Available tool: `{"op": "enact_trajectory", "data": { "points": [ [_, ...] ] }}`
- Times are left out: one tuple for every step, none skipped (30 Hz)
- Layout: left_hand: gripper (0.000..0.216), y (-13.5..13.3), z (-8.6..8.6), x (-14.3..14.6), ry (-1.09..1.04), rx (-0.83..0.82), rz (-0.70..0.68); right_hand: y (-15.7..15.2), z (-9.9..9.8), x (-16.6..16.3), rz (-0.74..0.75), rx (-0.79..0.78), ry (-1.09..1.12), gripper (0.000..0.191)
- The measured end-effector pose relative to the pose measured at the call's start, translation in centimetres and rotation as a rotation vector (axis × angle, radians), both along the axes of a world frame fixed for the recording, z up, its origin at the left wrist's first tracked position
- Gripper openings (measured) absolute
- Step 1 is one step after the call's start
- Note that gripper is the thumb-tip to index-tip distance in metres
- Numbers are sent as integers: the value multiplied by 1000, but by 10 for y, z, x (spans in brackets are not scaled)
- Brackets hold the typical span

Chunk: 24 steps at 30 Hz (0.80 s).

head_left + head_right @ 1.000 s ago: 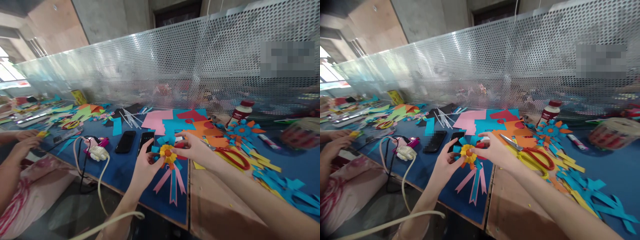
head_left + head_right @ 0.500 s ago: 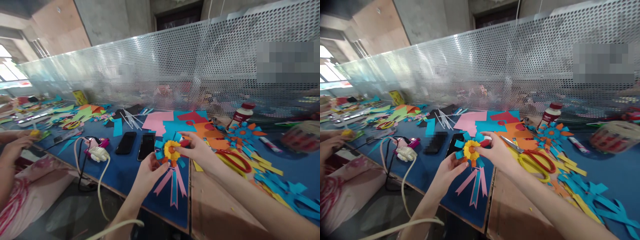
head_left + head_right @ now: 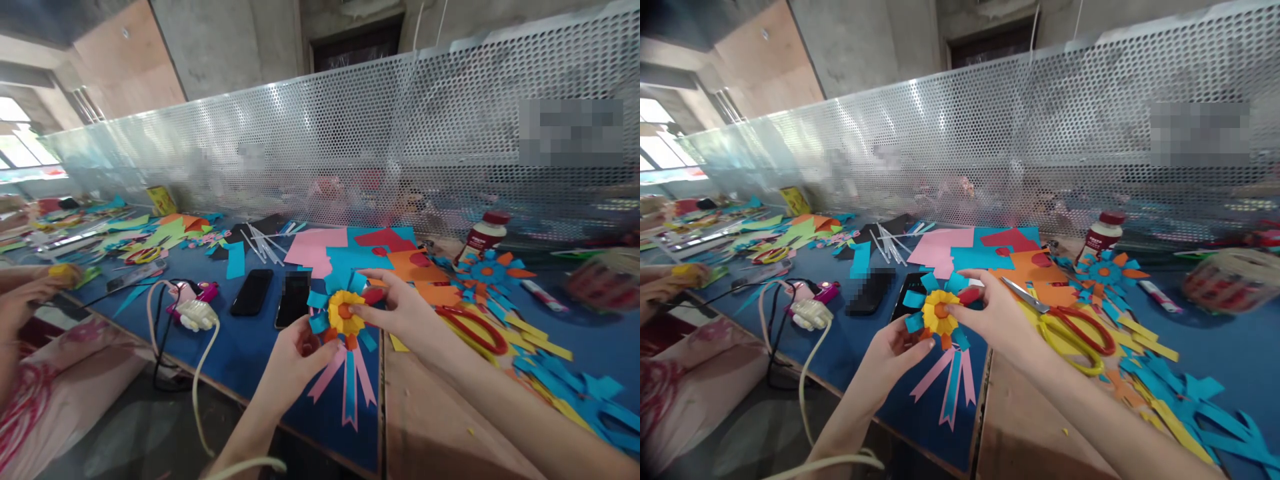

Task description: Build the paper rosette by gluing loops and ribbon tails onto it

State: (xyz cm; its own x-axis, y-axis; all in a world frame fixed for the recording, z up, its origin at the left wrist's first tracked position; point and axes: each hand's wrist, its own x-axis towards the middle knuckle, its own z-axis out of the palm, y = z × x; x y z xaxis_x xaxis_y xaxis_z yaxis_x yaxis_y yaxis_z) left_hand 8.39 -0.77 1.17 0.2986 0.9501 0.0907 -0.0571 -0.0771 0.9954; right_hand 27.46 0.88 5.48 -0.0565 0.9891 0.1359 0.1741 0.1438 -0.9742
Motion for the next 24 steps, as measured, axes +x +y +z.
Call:
{"op": "enact_trajectory", "data": {
  "points": [
    [34,0,0,0,22,2,5,0,0,0,2,4,-5,59],
    [34,0,-1,-1,35,5,11,0,0,0,3,9,-14,59],
    [34,0,-1,-1,37,11,17,0,0,0,3,13,-27,59],
    [32,1,-1,-1,31,14,20,0,0,1,1,15,-44,58],
    [31,1,0,-1,23,11,20,1,0,1,-2,18,-60,58],
    [29,2,0,-2,14,5,18,1,1,1,-4,23,-75,58],
    [27,2,1,-2,4,-3,16,1,1,1,-4,28,-87,57],
    [25,2,2,-2,-4,-10,14,1,1,1,-3,33,-96,56],
    [24,1,3,-2,-13,-16,11,1,2,1,-2,37,-105,56],
    [23,1,3,-2,-21,-22,8,0,2,1,-4,41,-113,56],
    [23,1,3,-2,-29,-25,5,0,2,1,-10,46,-123,56],
    [24,1,3,-2,-36,-28,1,0,1,1,-18,52,-135,56],
    [24,1,3,-2,-41,-29,-3,1,1,1,-25,59,-147,57],
    [24,1,2,-2,-44,-30,-4,1,1,2,-29,65,-157,57],
    [24,1,2,-2,-47,-28,-3,1,1,2,-30,68,-164,57],
    [23,1,2,-2,-48,-26,1,1,0,2,-25,67,-164,57],
    [22,2,1,-2,-46,-24,7,0,0,2,-16,65,-159,57],
    [21,2,1,-3,-42,-22,17,0,1,2,-8,63,-151,57],
    [20,3,1,-3,-37,-19,31,0,1,2,-1,63,-143,57],
    [20,3,1,-4,-30,-16,46,0,1,2,5,65,-137,56],
    [20,3,1,-4,-22,-15,60,-1,1,2,9,69,-135,56],
    [20,3,1,-4,-16,-14,72,-1,1,2,12,73,-137,55],
    [20,3,1,-4,-11,-15,78,-1,1,1,11,76,-141,55],
    [21,3,1,-4,-6,-18,80,-2,1,1,10,79,-149,55]
  ]
}}
